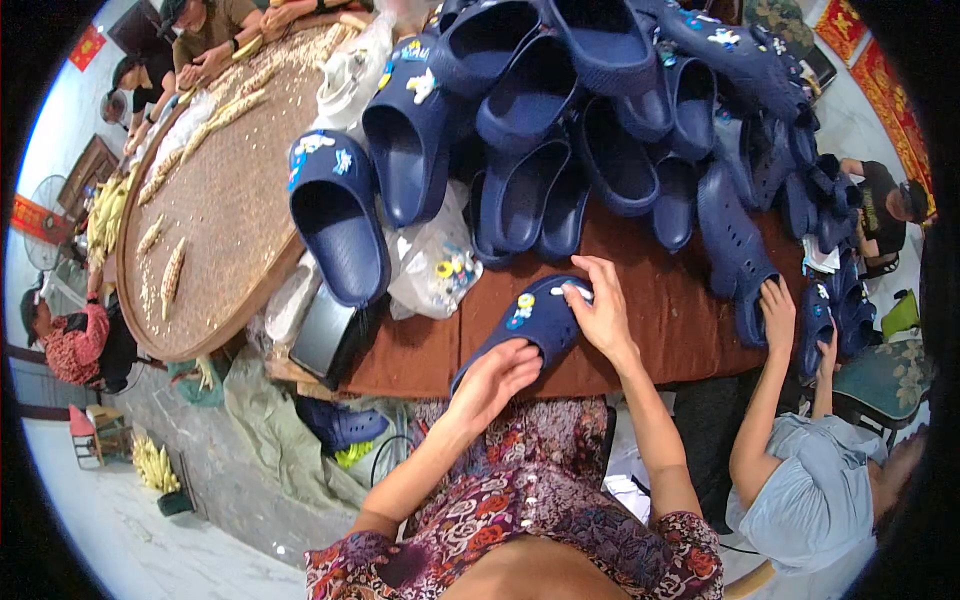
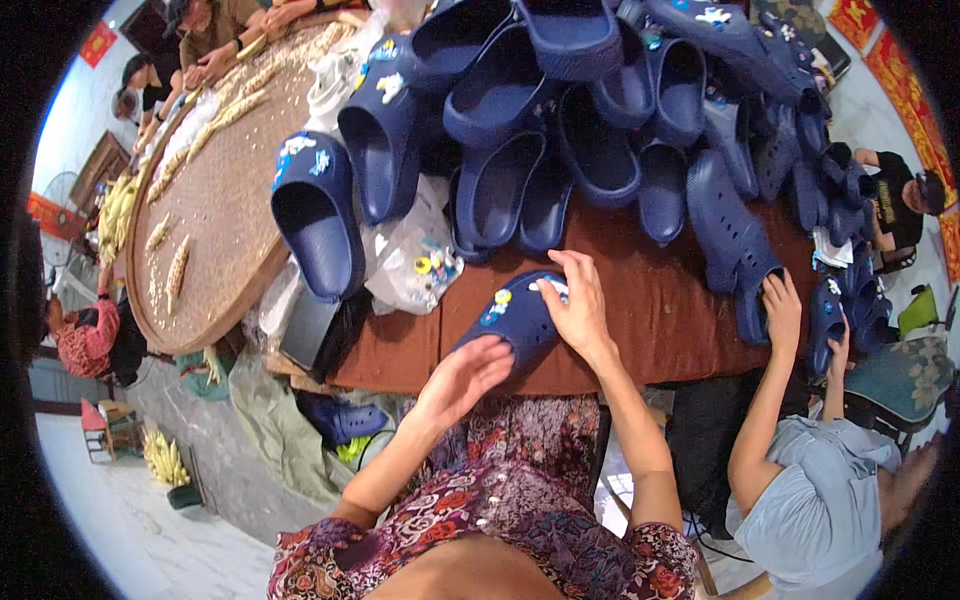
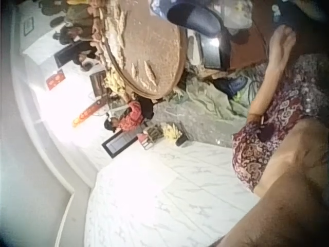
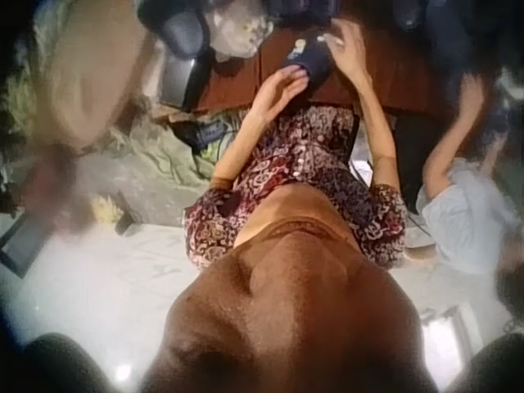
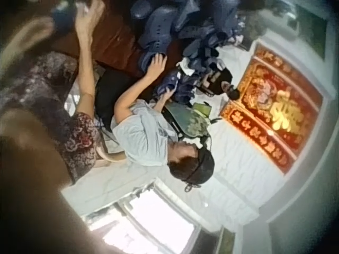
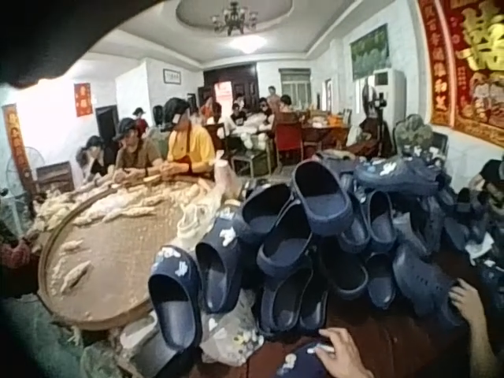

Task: Attaching decorative charms to the holes of blue clog-style shoes.

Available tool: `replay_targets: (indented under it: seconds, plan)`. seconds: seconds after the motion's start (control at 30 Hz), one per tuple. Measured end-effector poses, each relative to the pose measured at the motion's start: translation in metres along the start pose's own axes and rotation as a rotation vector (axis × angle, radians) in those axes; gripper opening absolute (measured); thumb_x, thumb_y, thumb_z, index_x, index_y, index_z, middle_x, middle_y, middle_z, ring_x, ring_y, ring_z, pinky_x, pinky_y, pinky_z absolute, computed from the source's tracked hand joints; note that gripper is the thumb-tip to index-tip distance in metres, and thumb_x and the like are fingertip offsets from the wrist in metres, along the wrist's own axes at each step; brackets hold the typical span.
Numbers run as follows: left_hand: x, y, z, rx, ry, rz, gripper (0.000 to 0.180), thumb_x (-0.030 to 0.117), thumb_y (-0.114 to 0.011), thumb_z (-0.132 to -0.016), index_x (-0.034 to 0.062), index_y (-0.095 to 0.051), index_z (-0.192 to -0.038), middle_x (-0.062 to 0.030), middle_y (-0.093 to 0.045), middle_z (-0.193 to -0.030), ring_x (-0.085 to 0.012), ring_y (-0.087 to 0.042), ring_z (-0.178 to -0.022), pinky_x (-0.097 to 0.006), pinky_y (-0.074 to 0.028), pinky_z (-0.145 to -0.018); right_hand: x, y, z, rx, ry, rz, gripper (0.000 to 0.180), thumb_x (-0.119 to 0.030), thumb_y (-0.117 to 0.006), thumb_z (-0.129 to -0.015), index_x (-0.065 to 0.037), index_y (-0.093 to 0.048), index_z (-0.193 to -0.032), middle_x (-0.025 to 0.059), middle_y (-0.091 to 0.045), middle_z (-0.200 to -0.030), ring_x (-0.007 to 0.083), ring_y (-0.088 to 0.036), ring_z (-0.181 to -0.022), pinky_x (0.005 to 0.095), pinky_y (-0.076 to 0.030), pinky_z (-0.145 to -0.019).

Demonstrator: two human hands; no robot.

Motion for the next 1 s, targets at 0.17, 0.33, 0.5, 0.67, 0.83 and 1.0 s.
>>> replay_targets:
  seconds: [0.17, 0.33, 0.5, 0.67, 0.83, 1.0]
  plan:
    - [0.034, -0.003, 0.025, 0.043, -0.447, -0.731, 0.027, 0.009, -0.062, -0.092, 0.001, -0.058, -0.117, -0.0146, -0.064, -0.11, -0.0223, -0.065, -0.093, -0.033, -0.052, -0.088, -0.015, -0.002, -0.03, 0.098, 0.053, 0.037, 0.059, -0.017, -0.071, -0.083, 0.0, -0.044, -0.133, 0.0236, -0.048, -0.128, 0.0407, -0.049, -0.12, 0.0456, -0.041, -0.102]
    - [0.058, -0.054, 0.047, 0.169, -1.166, -1.442, 0.045, 0.003, -0.069, -0.076, 0.0022, -0.058, -0.12, -0.0167, -0.062, -0.11, -0.0326, -0.059, -0.103, -0.04, -0.047, -0.093, -0.021, -0.038, -0.056, 0.06, 0.124, 0.023, 0.065, -0.019, -0.072, -0.083, 0.004, -0.04, -0.135, 0.0271, -0.045, -0.132, 0.0449, -0.047, -0.121, 0.0471, -0.039, -0.104]
    - [0.049, -0.044, 0.013, 0.192, -1.051, -1.617, 0.047, -0.001, -0.059, -0.077, 0.0047, -0.06, -0.123, -0.0185, -0.061, -0.116, -0.0381, -0.057, -0.109, -0.043, -0.045, -0.098, -0.025, -0.046, -0.053, 0.013, 0.115, -0.035, 0.057, -0.018, -0.072, -0.083, -0.001, -0.047, -0.131, 0.0253, -0.045, -0.129, 0.0442, -0.05, -0.118, 0.0466, -0.042, -0.1]
    - [0.059, -0.026, 0.003, 0.183, -0.946, -1.504, 0.049, -0.005, -0.052, -0.076, 0.0068, -0.063, -0.123, -0.0179, -0.062, -0.116, -0.0368, -0.058, -0.109, -0.043, -0.045, -0.097, -0.033, 0.022, -0.059, 0.26, 0.118, -0.084, 0.029, -0.008, -0.068, -0.082, -0.005, -0.06, -0.11, 0.0151, -0.055, -0.107, 0.0338, -0.057, -0.102, 0.0418, -0.048, -0.088]
    - [0.076, -0.007, 0.005, 0.306, -1.004, -1.432, 0.048, -0.006, -0.049, -0.076, 0.0049, -0.063, -0.121, -0.0188, -0.061, -0.113, -0.037, -0.057, -0.11, -0.042, -0.044, -0.098, -0.019, 0.094, -0.069, 0.522, 0.052, -0.094, 0.018, 0.002, -0.065, -0.083, -0.004, -0.062, -0.1, 0.0119, -0.055, -0.098, 0.0239, -0.058, -0.085, 0.0335, -0.049, -0.074]
    - [0.077, -0.003, 0.001, 0.329, -1.015, -1.455, 0.047, -0.006, -0.048, -0.078, 0.0042, -0.061, -0.121, -0.0191, -0.061, -0.112, -0.0376, -0.058, -0.106, -0.042, -0.045, -0.096, 0.01, 0.131, -0.076, 0.687, 0.049, 0.161, 0.042, 0.0, -0.067, -0.078, -0.002, -0.054, -0.117, 0.0192, -0.049, -0.114, 0.0363, -0.048, -0.111, 0.0447, -0.039, -0.098]
Point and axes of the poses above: each hand's wrist, its own z-axis away from the middle knuckle, its own y-axis out of the back of the hand, x = y × z, the point moved 8 cm from there along -z, towards the middle knuckle
